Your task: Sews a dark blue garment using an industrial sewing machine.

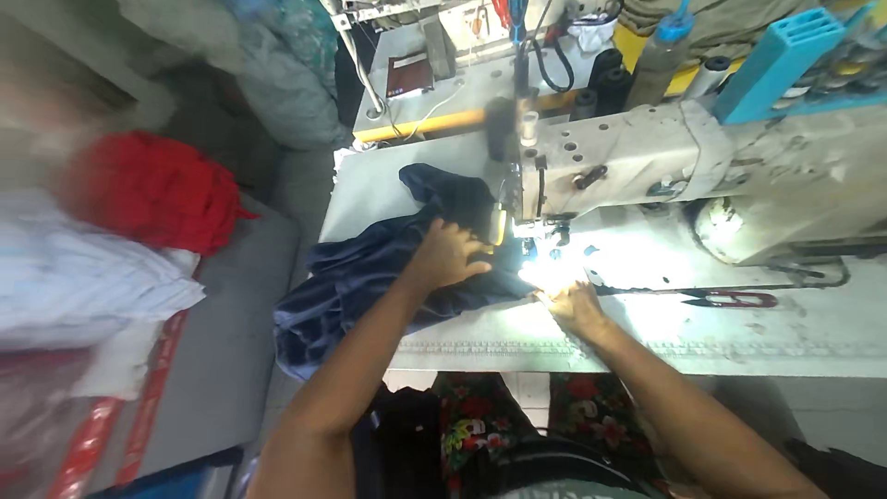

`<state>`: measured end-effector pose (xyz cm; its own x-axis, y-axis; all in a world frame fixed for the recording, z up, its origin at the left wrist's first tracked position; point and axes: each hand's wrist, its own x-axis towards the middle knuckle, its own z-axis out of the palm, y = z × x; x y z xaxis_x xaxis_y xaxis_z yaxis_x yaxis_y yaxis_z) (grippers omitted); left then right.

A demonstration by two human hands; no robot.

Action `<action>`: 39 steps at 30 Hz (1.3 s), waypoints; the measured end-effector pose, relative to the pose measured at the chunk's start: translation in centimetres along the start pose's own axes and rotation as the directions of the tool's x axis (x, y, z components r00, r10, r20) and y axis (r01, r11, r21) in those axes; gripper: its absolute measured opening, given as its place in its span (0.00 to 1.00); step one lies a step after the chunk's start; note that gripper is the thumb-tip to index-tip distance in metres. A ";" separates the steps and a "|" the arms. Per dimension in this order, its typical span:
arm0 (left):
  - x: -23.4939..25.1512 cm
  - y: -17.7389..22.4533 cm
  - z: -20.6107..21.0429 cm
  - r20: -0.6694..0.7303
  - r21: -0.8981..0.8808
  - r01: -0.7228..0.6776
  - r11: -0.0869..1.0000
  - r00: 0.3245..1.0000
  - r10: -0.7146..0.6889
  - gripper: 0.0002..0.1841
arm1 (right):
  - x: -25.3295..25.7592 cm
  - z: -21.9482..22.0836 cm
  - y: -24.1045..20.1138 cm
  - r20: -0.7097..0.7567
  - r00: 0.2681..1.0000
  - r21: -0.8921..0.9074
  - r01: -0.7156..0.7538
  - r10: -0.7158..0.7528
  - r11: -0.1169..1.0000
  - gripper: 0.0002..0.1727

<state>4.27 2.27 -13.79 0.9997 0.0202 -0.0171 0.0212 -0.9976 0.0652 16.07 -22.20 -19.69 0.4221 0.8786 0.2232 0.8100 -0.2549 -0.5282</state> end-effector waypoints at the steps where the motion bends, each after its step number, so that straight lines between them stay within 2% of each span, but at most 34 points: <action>1: -0.8 -0.1 -0.5 0.020 0.008 -0.031 0.999 0.999 0.031 0.28 | 0.1 0.0 0.2 0.019 1.000 0.005 0.009 -0.010 1.000 0.18; 5: -3.2 1.5 -1.7 -0.045 -0.121 -0.143 0.982 0.989 0.138 0.18 | 0.6 -0.7 1.1 0.115 0.989 0.077 0.086 -0.094 0.993 0.17; 7: -4.1 4.0 -3.0 -0.081 -0.237 -0.178 0.955 0.983 0.164 0.14 | 0.6 -1.4 1.2 0.159 0.977 0.133 0.120 -0.141 0.984 0.14; 10: -5.3 8.9 -4.3 -0.130 -0.350 -0.264 0.899 0.964 0.232 0.12 | -0.6 -2.0 0.6 0.142 0.949 0.154 0.261 -0.283 0.953 0.12; 13: -5.5 12.8 -4.0 -0.024 -0.499 -0.317 0.807 0.935 0.353 0.11 | -2.7 -2.1 -0.3 0.047 0.929 0.162 0.356 -0.367 0.920 0.12; 15: -5.1 13.9 -3.1 0.080 -0.628 -0.244 0.739 0.924 0.373 0.14 | -4.7 -1.9 -0.9 0.030 0.935 0.113 0.347 -0.352 0.931 0.13; 17: -4.4 13.8 -2.1 0.126 -0.703 -0.104 0.704 0.955 0.267 0.20 | -6.3 -2.0 -1.4 0.036 0.949 0.094 0.309 -0.314 0.946 0.12; 19: -3.4 13.1 -0.7 0.080 -0.674 0.013 0.739 0.995 0.055 0.21 | -7.0 -1.7 -1.4 -0.009 0.953 0.061 0.302 -0.302 0.951 0.10; 21: -2.6 11.8 1.6 0.006 -0.574 0.122 0.810 0.989 -0.145 0.20 | -7.1 -1.2 -1.5 -0.038 0.953 0.022 0.302 -0.301 0.953 0.10; 23: -2.4 10.6 4.0 -0.099 -0.379 0.205 0.902 0.960 -0.260 0.17 | -7.1 -1.2 -1.7 -0.057 0.956 0.000 0.288 -0.288 0.958 0.10; 25: -2.8 9.8 4.6 -0.154 -0.290 0.241 0.926 0.944 -0.293 0.14 | -7.2 -1.2 -2.1 -0.055 0.962 -0.011 0.268 -0.269 0.963 0.10; 28: -3.7 10.0 4.1 -0.128 -0.337 0.231 0.913 0.949 -0.288 0.09 | -7.4 -0.9 -2.3 -0.086 0.962 -0.033 0.257 -0.259 0.966 0.11; 29: -3.9 10.1 4.0 -0.131 -0.348 0.219 0.912 0.952 -0.278 0.09 | -7.4 -0.7 -2.3 -0.099 0.961 -0.043 0.255 -0.258 0.966 0.11; 33: -4.3 10.4 4.0 -0.079 -0.372 0.170 0.912 0.974 -0.214 0.20 | -7.6 -0.3 -2.4 -0.114 0.961 -0.084 0.245 -0.253 0.966 0.11; 37: -4.1 10.1 3.8 -0.022 -0.423 0.189 0.886 0.975 -0.219 0.17 | -7.7 -0.1 -2.5 -0.138 0.959 -0.109 0.235 -0.249 0.966 0.12; 39: -4.0 10.0 3.9 -0.028 -0.444 0.208 0.872 0.969 -0.245 0.18 | -7.7 0.1 -2.6 -0.145 0.960 -0.117 0.222 -0.238 0.968 0.12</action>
<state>0.44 -8.06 -16.98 0.9639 0.2662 -0.0041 0.2331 -0.8363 0.4963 10.68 -28.30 -20.11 0.2716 0.8458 0.4593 0.9254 -0.0985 -0.3658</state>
